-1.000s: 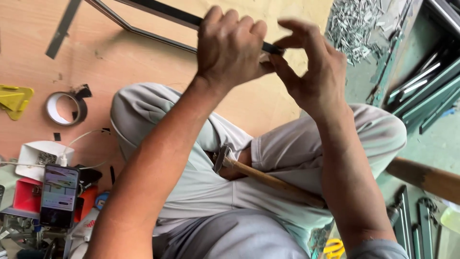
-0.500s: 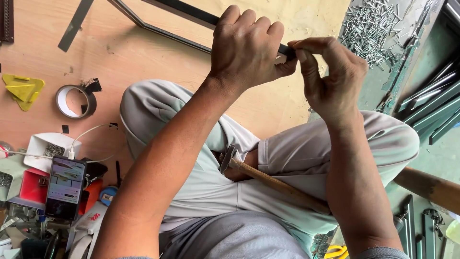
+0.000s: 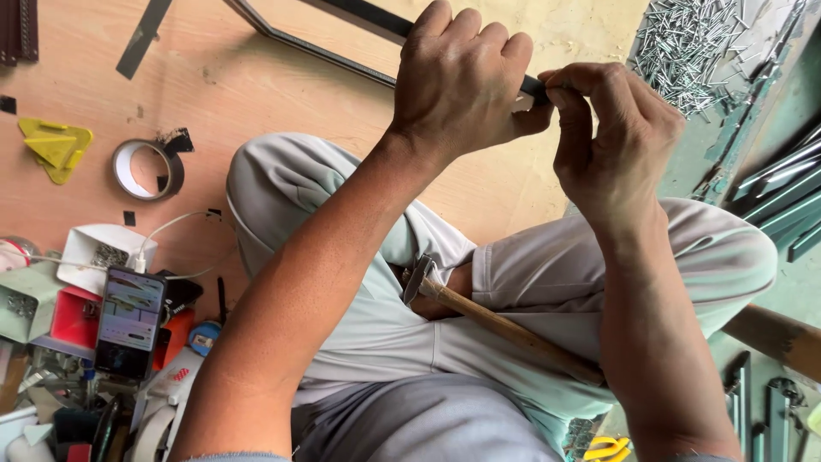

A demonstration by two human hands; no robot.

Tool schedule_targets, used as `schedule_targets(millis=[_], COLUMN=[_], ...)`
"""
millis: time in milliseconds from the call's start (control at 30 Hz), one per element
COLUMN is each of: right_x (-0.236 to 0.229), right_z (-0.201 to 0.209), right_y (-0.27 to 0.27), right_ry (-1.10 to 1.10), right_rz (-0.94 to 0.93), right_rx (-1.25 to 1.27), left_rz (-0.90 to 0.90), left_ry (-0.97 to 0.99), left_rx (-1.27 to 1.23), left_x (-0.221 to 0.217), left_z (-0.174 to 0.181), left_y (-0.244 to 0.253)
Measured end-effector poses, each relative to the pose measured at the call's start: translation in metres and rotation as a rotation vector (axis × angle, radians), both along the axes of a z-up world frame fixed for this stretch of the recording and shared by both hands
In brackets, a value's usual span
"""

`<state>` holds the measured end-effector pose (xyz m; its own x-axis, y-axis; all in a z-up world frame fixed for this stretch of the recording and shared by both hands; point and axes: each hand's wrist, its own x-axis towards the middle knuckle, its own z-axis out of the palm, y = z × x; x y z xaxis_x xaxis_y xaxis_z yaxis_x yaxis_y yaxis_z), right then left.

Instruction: The recorder is shown assembling a black picture frame by fitting corners and hammering small nails.

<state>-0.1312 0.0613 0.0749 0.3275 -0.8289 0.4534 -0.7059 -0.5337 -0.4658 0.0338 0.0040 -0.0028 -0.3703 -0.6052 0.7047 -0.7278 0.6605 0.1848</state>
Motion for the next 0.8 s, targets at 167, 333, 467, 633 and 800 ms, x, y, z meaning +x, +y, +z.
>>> schedule_targets(millis=[167, 333, 467, 633, 800], right_x=[-0.007, -0.012, -0.014, -0.018, -0.021], right_z=[-0.009, -0.015, -0.009, -0.002, -0.001], right_y=[0.007, 0.001, 0.0, 0.001, 0.003], right_ry=[0.129, 0.094, 0.151, 0.128, 0.064], right_rz=[-0.035, 0.025, 0.048, 0.062, 0.032], right_rx=[-0.083, -0.125, -0.107, -0.044, 0.12], left_rz=[-0.006, 0.0, -0.003, 0.007, -0.034], left_ry=[0.025, -0.011, -0.024, -0.053, -0.056], left_rx=[-0.049, -0.062, -0.03, -0.021, 0.033], left_x=[-0.001, -0.001, -0.002, -0.003, 0.001], left_z=[0.002, 0.006, 0.004, 0.005, 0.007], left_y=[0.004, 0.0, 0.0, 0.001, 0.004])
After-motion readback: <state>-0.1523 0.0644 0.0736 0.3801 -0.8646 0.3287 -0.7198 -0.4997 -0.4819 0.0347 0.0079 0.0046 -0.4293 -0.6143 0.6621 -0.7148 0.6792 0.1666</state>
